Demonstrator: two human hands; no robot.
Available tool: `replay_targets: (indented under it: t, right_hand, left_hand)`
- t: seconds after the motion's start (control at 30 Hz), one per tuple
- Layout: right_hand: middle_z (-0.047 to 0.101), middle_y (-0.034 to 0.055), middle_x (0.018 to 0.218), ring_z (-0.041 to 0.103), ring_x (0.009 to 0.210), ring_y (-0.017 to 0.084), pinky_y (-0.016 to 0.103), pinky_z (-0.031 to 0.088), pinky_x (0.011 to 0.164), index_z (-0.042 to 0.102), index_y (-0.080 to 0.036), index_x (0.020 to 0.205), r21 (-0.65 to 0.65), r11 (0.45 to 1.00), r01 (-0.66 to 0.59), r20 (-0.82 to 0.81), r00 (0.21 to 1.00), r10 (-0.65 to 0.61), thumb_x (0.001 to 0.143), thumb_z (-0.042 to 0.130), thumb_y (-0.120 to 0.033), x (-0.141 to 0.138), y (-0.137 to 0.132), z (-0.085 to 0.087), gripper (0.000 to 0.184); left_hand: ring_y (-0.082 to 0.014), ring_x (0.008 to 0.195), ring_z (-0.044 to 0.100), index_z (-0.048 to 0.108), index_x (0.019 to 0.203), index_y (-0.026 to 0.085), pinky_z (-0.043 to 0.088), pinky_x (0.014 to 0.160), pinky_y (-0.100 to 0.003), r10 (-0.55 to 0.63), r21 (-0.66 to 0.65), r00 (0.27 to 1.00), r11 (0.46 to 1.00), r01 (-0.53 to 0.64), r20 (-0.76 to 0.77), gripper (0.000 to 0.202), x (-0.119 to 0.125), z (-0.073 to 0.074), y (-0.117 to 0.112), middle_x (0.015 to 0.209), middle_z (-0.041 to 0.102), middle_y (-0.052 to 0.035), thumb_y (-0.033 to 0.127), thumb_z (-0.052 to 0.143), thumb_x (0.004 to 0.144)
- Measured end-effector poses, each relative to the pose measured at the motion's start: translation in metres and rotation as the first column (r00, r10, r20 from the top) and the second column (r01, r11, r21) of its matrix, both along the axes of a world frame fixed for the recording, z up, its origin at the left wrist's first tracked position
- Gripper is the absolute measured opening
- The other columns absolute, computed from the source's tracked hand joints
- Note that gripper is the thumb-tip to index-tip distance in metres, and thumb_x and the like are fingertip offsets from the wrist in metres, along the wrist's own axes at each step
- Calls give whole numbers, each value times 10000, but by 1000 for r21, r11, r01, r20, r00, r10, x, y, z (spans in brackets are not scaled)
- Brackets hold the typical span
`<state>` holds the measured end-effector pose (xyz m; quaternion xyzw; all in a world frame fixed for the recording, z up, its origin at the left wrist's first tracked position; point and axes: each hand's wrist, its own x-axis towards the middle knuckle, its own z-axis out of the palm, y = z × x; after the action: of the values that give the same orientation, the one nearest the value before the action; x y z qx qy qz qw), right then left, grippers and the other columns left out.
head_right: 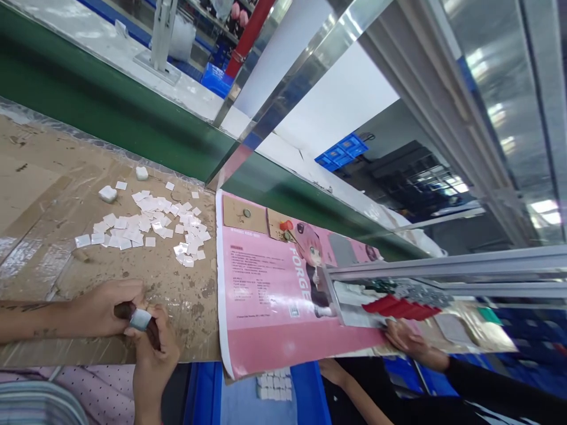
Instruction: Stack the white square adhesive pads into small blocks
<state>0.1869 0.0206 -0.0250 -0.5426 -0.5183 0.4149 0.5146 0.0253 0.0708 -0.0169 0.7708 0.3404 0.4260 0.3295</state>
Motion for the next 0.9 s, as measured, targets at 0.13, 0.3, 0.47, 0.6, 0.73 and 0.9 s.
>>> replay_targets:
  t: [0.13, 0.3, 0.47, 0.6, 0.73, 0.9]
  right_hand:
    - [750, 6, 927, 756, 871, 214, 265, 628, 748, 803, -304, 912, 130, 989, 72, -106, 993, -59, 694, 924, -341, -2, 2, 5, 252]
    - [735, -47, 1021, 738, 966, 118, 183, 594, 866, 758, -361, 981, 218, 973, 79, -294, 956, -11, 736, 920, -322, -10, 2, 8, 295]
    - [691, -58, 1130, 746, 953, 92, 161, 595, 883, 695, -426, 1201, 277, 954, 116, -327, 945, -20, 753, 914, -305, -14, -1, 18, 514]
    - [602, -15, 1251, 749, 806, 108, 200, 647, 748, 670, -443, 1255, 327, 942, 74, -207, 978, -5, 749, 905, -307, -14, -4, 21, 574]
    - [592, 26, 1264, 750, 874, 155, 251, 661, 792, 706, -419, 1240, 365, 927, 85, -18, 996, -84, 790, 866, -376, -11, -5, 17, 479]
    - [659, 9, 1152, 742, 974, 182, 284, 649, 858, 761, -391, 1080, 397, 897, 195, 45, 972, -231, 787, 884, -356, 7, -1, 22, 320]
  left_hand:
    - [-139, 722, 624, 572, 885, 186, 466, 619, -223, -45, 137, 997, 989, 53, -65, 222, -5, 6, -2, 826, 613, 5, 70, 441, 1021]
    - [-160, 877, 715, 604, 1123, 247, 522, 781, -238, -76, 283, 993, 954, 100, -92, 212, -12, 16, 0, 1028, 742, -25, 167, 408, 1105]
    - [-145, 830, 732, 568, 1110, 238, 557, 791, -211, -77, 218, 994, 972, 92, -74, 201, -12, 23, 0, 936, 744, 5, 90, 458, 1031]
    - [-151, 863, 730, 531, 1184, 253, 574, 777, -196, -32, 187, 999, 982, 39, -42, 246, -11, 29, -2, 964, 730, 7, 101, 483, 997]
    - [-179, 1016, 702, 506, 1267, 266, 574, 899, -227, 41, 199, 999, 979, -38, -13, 247, -9, 31, 1, 1004, 717, -13, 171, 483, 1039]
    - [-153, 1009, 672, 557, 1231, 261, 548, 911, -195, 78, 181, 997, 981, -76, -6, 236, -15, 20, 3, 1050, 672, 1, 159, 523, 1021]
